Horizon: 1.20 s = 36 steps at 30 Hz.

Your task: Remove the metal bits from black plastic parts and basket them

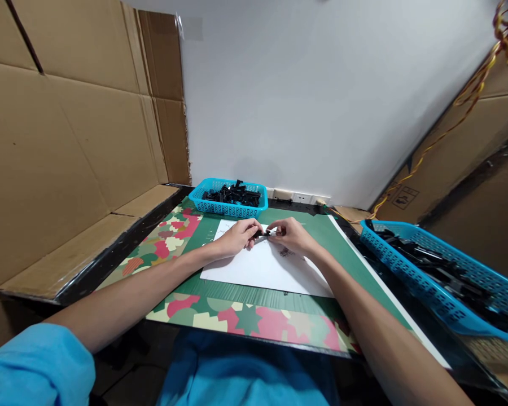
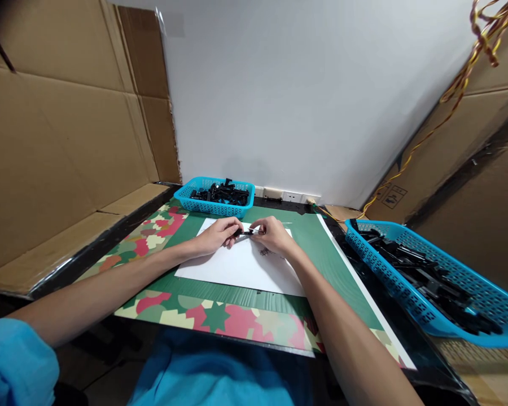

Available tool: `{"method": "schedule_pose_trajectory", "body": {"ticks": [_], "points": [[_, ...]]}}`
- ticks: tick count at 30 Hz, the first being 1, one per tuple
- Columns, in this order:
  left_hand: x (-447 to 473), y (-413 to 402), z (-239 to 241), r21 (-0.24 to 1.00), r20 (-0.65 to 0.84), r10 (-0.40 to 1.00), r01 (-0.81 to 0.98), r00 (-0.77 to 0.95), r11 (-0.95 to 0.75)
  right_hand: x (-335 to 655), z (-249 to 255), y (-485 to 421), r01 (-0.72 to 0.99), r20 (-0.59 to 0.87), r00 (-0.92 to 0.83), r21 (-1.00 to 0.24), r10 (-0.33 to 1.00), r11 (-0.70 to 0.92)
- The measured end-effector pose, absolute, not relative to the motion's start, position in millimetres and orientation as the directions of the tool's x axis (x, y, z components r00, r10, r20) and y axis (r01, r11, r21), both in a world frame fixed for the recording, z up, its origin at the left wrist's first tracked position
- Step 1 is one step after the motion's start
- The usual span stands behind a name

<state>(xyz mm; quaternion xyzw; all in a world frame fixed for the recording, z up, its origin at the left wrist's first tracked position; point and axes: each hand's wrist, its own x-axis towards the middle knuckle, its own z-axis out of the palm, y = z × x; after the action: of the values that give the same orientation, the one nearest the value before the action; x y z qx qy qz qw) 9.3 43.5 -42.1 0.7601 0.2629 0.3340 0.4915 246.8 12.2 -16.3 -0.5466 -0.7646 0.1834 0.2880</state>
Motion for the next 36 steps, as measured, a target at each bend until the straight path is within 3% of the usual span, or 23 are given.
{"method": "schedule_pose_trajectory", "body": {"ticks": [6,12,15,21,32,36], "points": [[8,39,-37,0.914,0.241,0.743,0.112,0.625,-0.390,248,-19,14,0.758,0.258,-0.229,-0.558,0.939,0.338],[5,28,-27,0.705,0.386,0.646,0.241,0.659,-0.667,250,-16,14,0.764,0.250,-0.236,-0.549,0.939,0.338],[4,28,-28,0.654,0.397,0.639,0.285,0.659,-0.701,252,-15,14,0.753,0.223,-0.255,-0.565,0.941,0.338],[4,33,-33,0.633,0.409,0.627,0.288,0.663,-0.718,254,-9,12,0.737,0.209,-0.279,-0.580,0.937,0.348],[5,33,-33,0.712,0.318,0.670,0.298,0.671,-0.636,256,-2,14,0.660,0.494,-0.168,-0.586,0.853,0.470],[7,31,-32,0.735,0.307,0.679,0.288,0.667,-0.614,251,-8,15,0.605,0.487,-0.097,-0.664,0.868,0.440]]}}
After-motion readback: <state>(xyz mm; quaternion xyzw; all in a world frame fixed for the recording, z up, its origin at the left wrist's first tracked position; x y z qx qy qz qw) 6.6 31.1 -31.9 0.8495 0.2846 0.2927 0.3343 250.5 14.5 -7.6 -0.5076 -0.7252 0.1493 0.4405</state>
